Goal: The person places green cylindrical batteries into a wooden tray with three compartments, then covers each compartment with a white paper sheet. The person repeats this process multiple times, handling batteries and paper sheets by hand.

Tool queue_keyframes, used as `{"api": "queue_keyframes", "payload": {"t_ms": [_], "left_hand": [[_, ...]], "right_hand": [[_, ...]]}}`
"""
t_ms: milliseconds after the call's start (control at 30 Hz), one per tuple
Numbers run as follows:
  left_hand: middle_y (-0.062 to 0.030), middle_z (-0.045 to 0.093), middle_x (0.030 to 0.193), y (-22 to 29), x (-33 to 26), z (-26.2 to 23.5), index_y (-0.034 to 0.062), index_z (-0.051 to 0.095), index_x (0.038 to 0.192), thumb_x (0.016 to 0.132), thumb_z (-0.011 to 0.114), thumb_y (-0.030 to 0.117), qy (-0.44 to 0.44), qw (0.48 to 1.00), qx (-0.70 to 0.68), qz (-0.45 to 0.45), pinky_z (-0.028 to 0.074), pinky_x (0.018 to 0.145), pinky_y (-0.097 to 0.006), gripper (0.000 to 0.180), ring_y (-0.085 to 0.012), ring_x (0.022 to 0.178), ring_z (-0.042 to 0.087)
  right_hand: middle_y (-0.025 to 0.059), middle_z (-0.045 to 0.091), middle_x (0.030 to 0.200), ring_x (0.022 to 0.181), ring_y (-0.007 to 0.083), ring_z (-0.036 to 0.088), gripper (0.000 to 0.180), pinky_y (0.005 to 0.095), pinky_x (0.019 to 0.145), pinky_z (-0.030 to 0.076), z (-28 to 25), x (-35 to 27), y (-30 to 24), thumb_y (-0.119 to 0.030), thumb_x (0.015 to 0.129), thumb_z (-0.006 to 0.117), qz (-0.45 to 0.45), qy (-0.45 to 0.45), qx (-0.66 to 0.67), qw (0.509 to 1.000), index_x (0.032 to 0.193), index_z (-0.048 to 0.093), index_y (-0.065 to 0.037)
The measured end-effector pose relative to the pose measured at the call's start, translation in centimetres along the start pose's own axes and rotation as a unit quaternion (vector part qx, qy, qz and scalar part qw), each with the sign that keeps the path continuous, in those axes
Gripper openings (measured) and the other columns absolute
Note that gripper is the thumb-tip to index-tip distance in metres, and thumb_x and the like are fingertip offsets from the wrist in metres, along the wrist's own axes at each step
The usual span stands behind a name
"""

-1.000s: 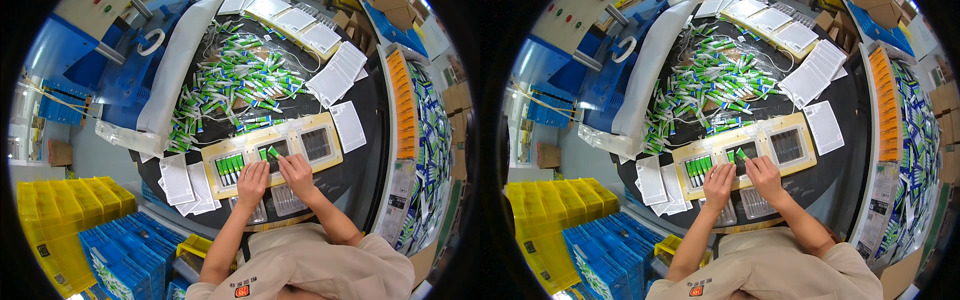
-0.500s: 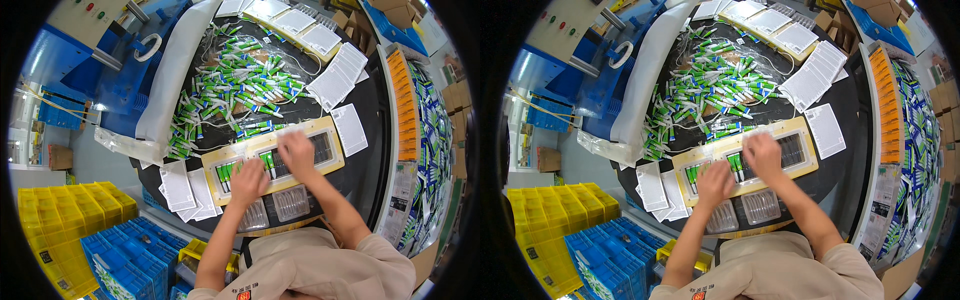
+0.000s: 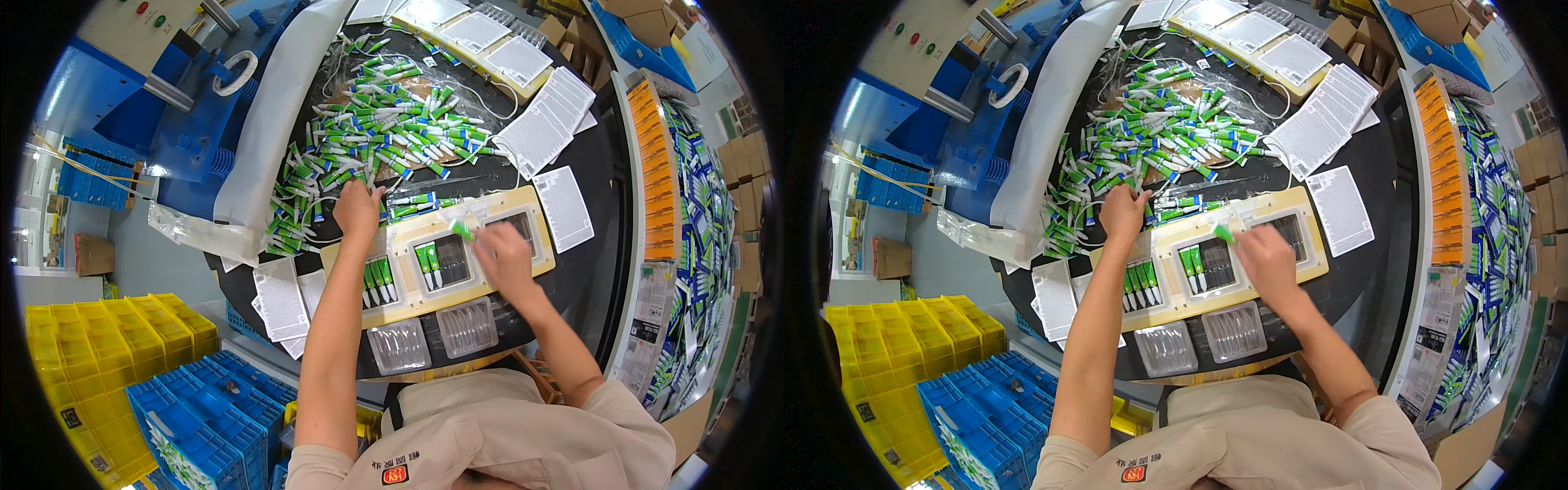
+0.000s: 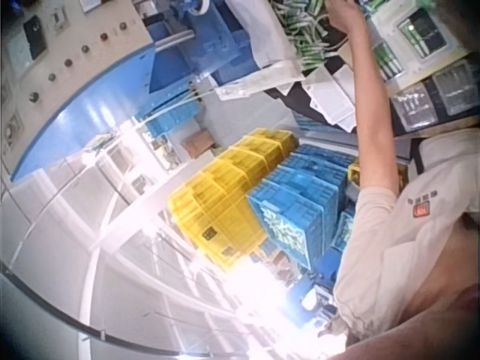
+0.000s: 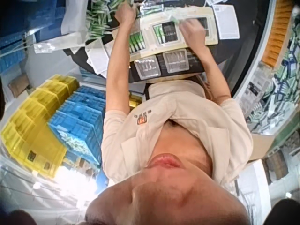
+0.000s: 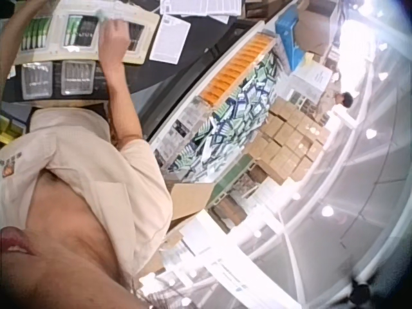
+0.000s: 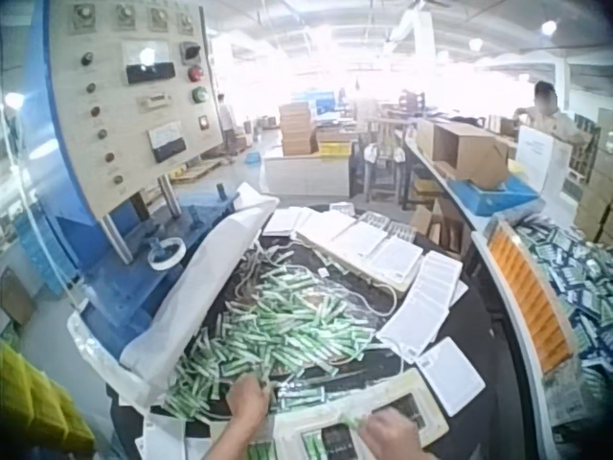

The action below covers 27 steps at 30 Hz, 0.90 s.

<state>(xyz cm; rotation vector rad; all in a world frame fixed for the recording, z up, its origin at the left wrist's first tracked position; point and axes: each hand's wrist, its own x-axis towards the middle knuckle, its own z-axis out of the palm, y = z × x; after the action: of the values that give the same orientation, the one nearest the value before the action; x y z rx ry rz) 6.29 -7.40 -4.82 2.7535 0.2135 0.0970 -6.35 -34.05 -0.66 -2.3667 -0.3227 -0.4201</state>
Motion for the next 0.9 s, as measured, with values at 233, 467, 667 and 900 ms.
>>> {"api": "queue_keyframes", "payload": {"t_ms": [233, 467, 667, 900], "left_hand": [[-0.0141, 0.076, 0.088, 0.6, 1.7, -0.2, 0.0074, 0.08, 0.085, 0.079, 0.082, 0.04, -0.094, 0.989, -0.033, -0.11, 0.056, 0.074, -0.045, 0.033, -0.0343, 0.083, 0.073], [-0.0087, 0.074, 0.087, -0.1, 1.9, -0.6, 0.0064, 0.079, 0.089, 0.08, 0.079, 0.032, 0.02, 0.969, -0.205, -0.136, 0.056, 0.076, -0.038, 0.027, -0.0249, 0.08, 0.071], [-0.0066, 0.065, 0.088, -0.9, 0.7, -1.1, 0.0008, 0.074, 0.088, 0.088, 0.075, 0.02, 0.177, 0.935, -0.307, -0.034, 0.051, 0.071, -0.033, 0.019, -0.0187, 0.073, 0.064], [-0.0097, 0.07, 0.087, -0.8, 2.4, -1.0, 0.0037, 0.072, 0.088, 0.09, 0.071, 0.04, 0.076, 0.976, -0.197, -0.048, 0.052, 0.073, -0.042, 0.037, -0.0296, 0.077, 0.068]], "right_hand": [[0.0065, 0.066, 0.088, 0.078, 0.0257, 0.063, 0.024, 0.0384, 0.065, 0.051, 4.0, -5.0, -2.2, -0.001, 0.077, 0.076, -0.062, 0.037, -0.064, 0.995, 0.101, 0.074, -0.002], [0.0031, 0.061, 0.086, 0.082, 0.0218, 0.06, 0.023, 0.0366, 0.071, 0.046, 6.1, -4.5, -3.3, -0.013, 0.077, 0.077, -0.04, 0.053, -0.139, 0.988, 0.099, 0.073, -0.006], [0.0063, 0.064, 0.09, 0.085, 0.0254, 0.062, 0.029, 0.04, 0.071, 0.045, 6.4, -4.8, -3.3, -0.015, 0.08, 0.076, 0.037, 0.005, -0.129, 0.991, 0.107, 0.072, -0.005], [0.0109, 0.065, 0.093, 0.085, 0.0283, 0.062, 0.021, 0.0407, 0.072, 0.047, 5.5, 0.5, -2.3, -0.021, 0.087, 0.074, -0.011, 0.03, -0.086, 0.996, 0.098, 0.069, -0.005]]}}
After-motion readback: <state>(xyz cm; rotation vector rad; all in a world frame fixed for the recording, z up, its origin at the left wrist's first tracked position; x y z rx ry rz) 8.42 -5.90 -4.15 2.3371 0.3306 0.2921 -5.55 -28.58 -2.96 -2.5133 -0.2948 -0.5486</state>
